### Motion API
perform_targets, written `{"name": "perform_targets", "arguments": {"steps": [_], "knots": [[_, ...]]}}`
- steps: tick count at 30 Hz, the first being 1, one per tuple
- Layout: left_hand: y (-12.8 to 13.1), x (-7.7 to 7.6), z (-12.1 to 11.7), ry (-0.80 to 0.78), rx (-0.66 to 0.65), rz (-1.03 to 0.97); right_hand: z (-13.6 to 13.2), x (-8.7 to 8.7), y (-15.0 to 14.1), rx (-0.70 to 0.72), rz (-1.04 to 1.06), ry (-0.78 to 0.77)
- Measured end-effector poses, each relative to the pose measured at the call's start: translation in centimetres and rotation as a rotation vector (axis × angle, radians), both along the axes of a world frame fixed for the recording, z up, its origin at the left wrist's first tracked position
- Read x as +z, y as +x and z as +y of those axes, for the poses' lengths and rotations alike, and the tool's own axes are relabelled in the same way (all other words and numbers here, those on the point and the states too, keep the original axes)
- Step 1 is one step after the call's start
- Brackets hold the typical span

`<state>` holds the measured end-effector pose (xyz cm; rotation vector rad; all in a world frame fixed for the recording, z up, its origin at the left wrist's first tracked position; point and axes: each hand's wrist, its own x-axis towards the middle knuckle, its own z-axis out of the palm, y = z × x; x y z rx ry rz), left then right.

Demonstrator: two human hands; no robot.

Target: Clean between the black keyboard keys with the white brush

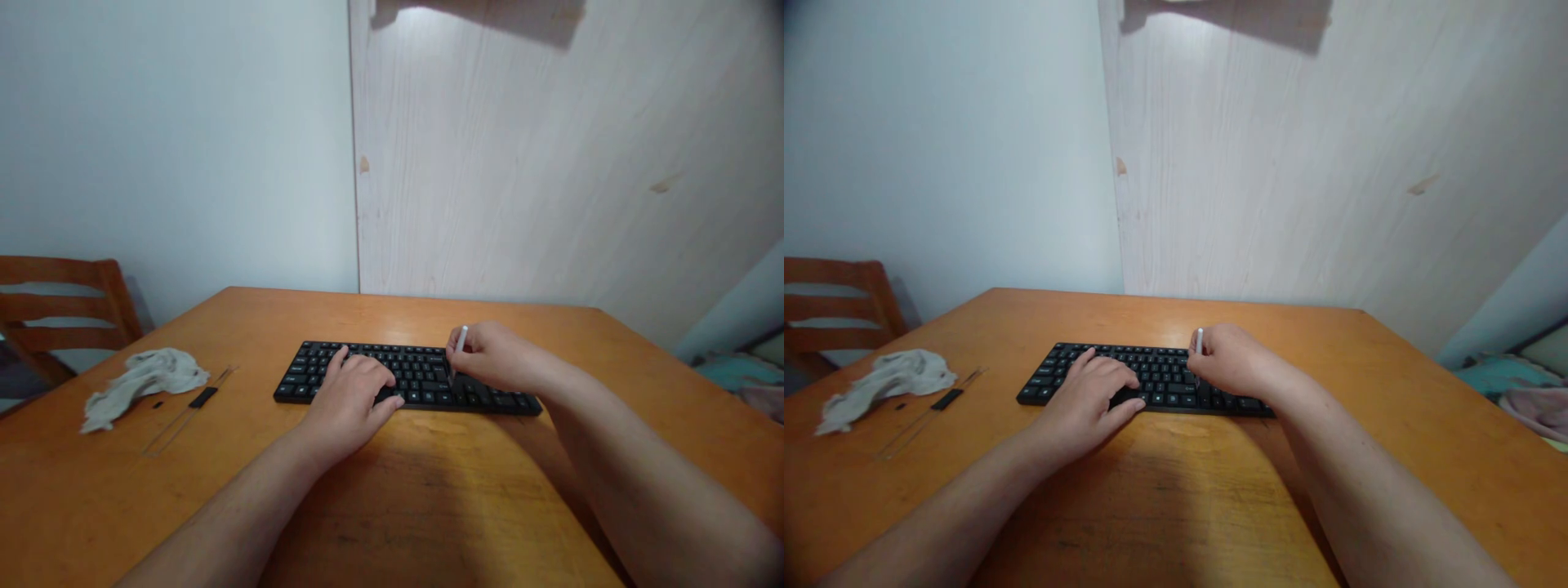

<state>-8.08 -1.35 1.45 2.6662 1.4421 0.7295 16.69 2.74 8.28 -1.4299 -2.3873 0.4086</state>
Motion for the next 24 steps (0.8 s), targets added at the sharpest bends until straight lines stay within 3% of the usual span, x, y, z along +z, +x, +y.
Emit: {"name": "perform_targets", "arguments": {"steps": [7, 13, 24], "knots": [[0.0, 0.0, 0.0, 0.009, 0.001, -0.001, -1.1, 0.7, -0.1, 0.096, -0.04, -0.096], [0.0, 0.1, -0.1, 0.005, -0.006, 0.002, -1.4, 1.3, 0.6, 0.218, 0.165, -0.342], [-0.2, -0.1, 0.2, 0.007, -0.009, 0.016, -2.6, 4.2, 1.2, 0.066, 0.641, -0.095]]}}
